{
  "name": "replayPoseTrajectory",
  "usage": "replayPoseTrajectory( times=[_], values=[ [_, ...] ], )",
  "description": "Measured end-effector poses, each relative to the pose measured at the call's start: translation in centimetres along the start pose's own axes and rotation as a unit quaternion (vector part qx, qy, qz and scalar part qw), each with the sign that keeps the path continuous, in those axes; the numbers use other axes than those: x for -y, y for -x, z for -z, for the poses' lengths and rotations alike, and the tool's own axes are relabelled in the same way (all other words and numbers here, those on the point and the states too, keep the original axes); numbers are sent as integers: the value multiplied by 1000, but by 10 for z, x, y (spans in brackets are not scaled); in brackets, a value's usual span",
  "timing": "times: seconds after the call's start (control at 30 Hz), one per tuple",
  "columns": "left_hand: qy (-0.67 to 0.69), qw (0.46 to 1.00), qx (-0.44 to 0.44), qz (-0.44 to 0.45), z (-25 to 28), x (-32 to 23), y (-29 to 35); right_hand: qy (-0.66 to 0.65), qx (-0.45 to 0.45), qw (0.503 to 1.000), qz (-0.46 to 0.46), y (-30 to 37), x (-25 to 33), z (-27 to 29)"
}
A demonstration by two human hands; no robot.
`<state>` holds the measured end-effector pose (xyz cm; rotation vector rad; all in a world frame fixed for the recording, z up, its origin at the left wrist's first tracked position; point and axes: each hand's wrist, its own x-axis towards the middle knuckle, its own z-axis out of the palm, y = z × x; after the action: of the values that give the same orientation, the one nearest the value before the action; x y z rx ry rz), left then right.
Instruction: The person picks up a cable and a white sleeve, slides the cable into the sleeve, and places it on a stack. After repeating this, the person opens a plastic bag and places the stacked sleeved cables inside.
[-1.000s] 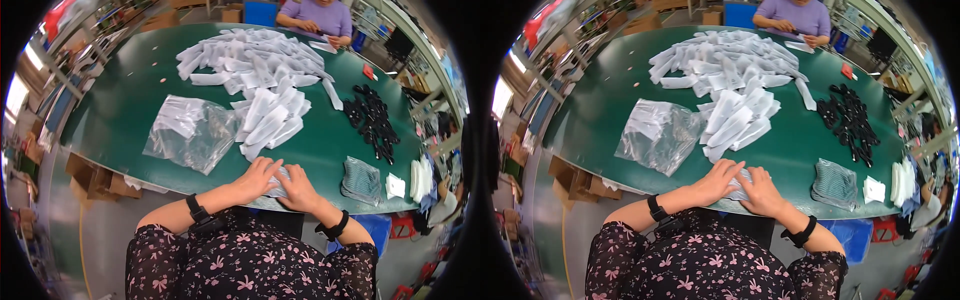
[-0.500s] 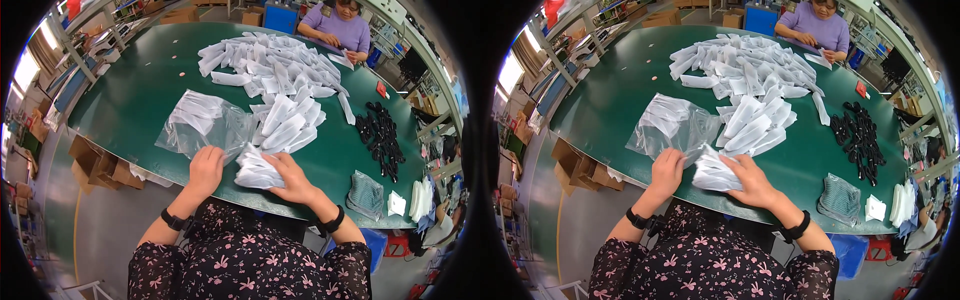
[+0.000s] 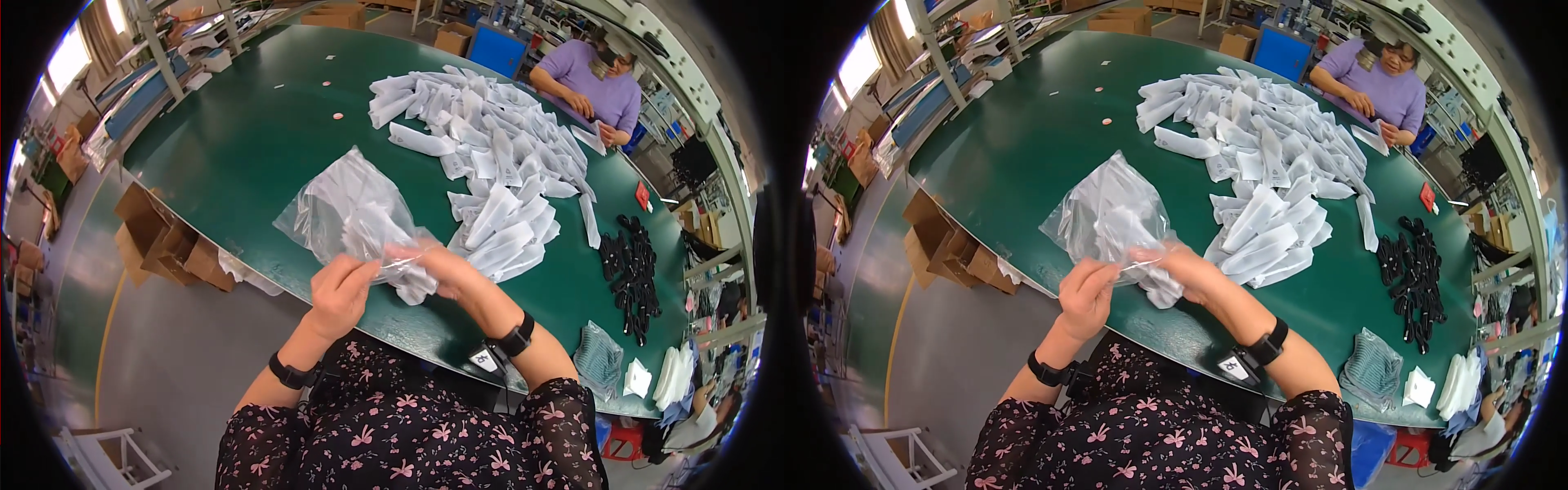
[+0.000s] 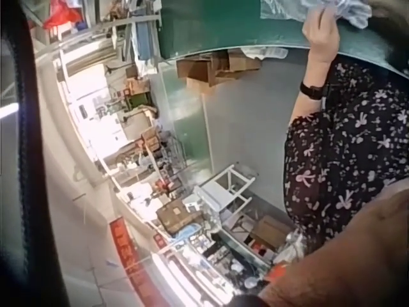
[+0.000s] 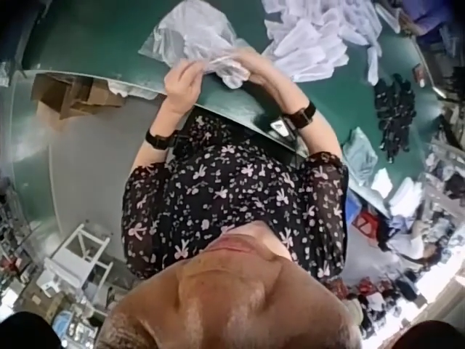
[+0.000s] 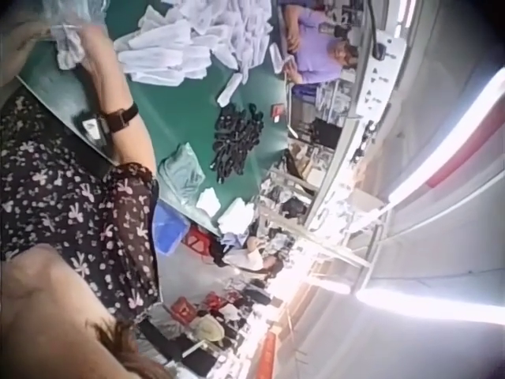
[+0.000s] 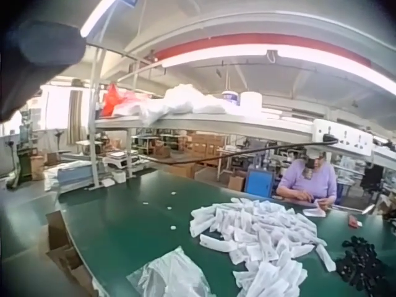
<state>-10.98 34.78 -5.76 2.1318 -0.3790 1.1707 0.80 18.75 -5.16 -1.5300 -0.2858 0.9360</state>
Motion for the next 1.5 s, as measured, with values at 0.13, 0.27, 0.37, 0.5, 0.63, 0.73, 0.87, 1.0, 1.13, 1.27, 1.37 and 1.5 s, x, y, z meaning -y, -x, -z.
replayPoseTrajectory(
  times=[0.13, 0.27, 0.37, 0.5, 0.63, 0.73, 0.87, 1.0, 1.13, 1.27, 1.37, 1.5],
  values=[
    [19, 999, -14, -35, 0, 3, 1, -159, 55, 986, -15, -23, 12, -26],
    [36, 998, -29, -45, 4, 0, 0, 252, -7, 965, 70, -33, 21, -42],
    [34, 997, -42, -48, 9, 3, 1, 468, -3, 872, 142, -45, 13, -51],
    [39, 996, -54, -51, 11, -3, 2, 512, -1, 829, 225, -52, -5, -68],
    [59, 997, -38, -32, 10, -7, 3, 526, -135, 789, 288, -65, -8, -91],
    [63, 998, -15, -1, 8, -3, 8, 541, -165, 753, 337, -67, -9, -89],
    [70, 995, -55, 47, 16, 4, 18, 639, -173, 663, 348, -54, -18, -71],
    [136, 988, -3, 67, 6, -1, 9, 537, -109, 789, 277, -99, -22, -66],
    [19, 994, 39, 98, 8, 13, 17, 468, -111, 839, 255, -134, -9, -79],
    [81, 985, -3, 155, 14, 4, 7, 418, -76, 756, 498, -77, -19, -57],
    [96, 990, 37, 92, 23, -11, 17, 538, 6, 759, 367, -5, -22, -13],
    [142, 980, 138, 11, 8, -15, 5, 619, -242, 641, 383, 44, 10, 61]
  ],
)
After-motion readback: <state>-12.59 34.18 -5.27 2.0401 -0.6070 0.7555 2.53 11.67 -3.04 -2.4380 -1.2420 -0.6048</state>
